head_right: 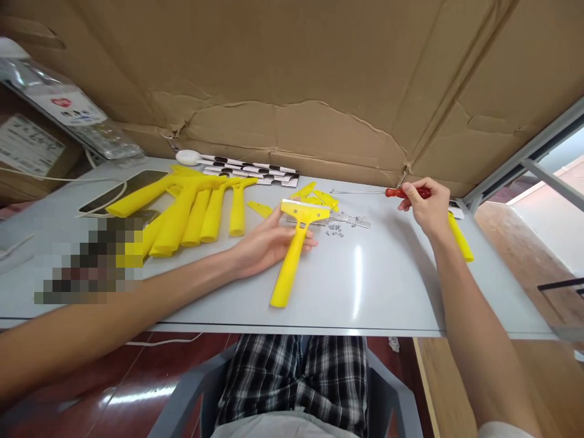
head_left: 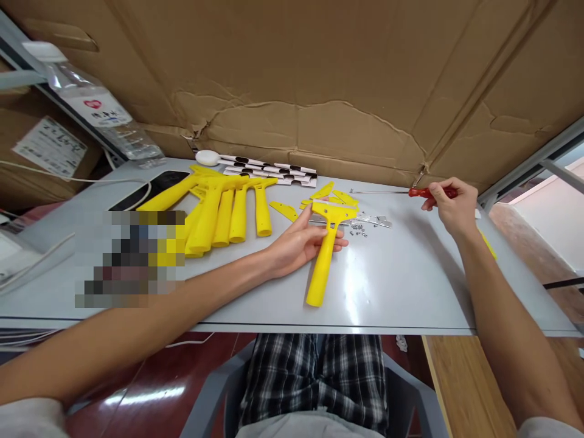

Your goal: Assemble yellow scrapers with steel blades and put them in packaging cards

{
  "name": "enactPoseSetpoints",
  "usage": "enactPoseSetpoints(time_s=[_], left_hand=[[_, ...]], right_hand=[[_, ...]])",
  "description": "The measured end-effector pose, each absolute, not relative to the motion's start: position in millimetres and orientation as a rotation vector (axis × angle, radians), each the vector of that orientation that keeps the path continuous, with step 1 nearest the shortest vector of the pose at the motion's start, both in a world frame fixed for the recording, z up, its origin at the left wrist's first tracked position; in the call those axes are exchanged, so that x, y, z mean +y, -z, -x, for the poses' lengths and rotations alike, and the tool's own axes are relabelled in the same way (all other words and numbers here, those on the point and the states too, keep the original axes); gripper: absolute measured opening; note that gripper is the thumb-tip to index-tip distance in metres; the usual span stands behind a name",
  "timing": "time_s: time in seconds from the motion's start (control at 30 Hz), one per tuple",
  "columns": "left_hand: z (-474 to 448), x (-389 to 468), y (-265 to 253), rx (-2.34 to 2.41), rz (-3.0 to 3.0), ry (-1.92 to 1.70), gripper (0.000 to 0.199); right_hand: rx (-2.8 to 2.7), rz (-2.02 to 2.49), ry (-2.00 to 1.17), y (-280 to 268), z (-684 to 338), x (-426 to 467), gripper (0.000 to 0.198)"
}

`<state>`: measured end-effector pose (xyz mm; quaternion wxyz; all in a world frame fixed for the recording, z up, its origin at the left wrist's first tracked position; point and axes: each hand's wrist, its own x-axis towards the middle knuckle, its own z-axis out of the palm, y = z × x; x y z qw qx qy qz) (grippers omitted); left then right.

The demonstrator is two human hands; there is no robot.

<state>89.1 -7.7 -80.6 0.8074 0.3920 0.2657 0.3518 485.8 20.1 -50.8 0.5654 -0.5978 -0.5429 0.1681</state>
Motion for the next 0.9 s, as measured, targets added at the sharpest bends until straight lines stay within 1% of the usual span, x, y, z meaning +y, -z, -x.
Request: enactPoseSetpoints(time_s=[0.17,0.37,0.57,0.7,0.9], left_hand=[[-88,-1,83,0.638,-0.925,-0.755,0.059],[-85,3,77,0.703,-1.071,-0.701,0.047],[-84,6,78,0.755,-1.177,-0.724,0.043],[-81,8,77,0.797,-1.326,-0.755,0.044],[-75,14,71,0.892,-1.531,-0.839,0.044]], right_hand=[[-1.171,1.358,-0.436,70,-488,28,0.088],[-1.174,1.399,-0.504,78,-492,25,0.079],[-1.290,1.534,-0.501,77,-497,19,0.071],[-1.392,1.702,-0.411,81,-508,21,0.067],[-1.583,1.701,-0.322,83,-516,21,0.072]])
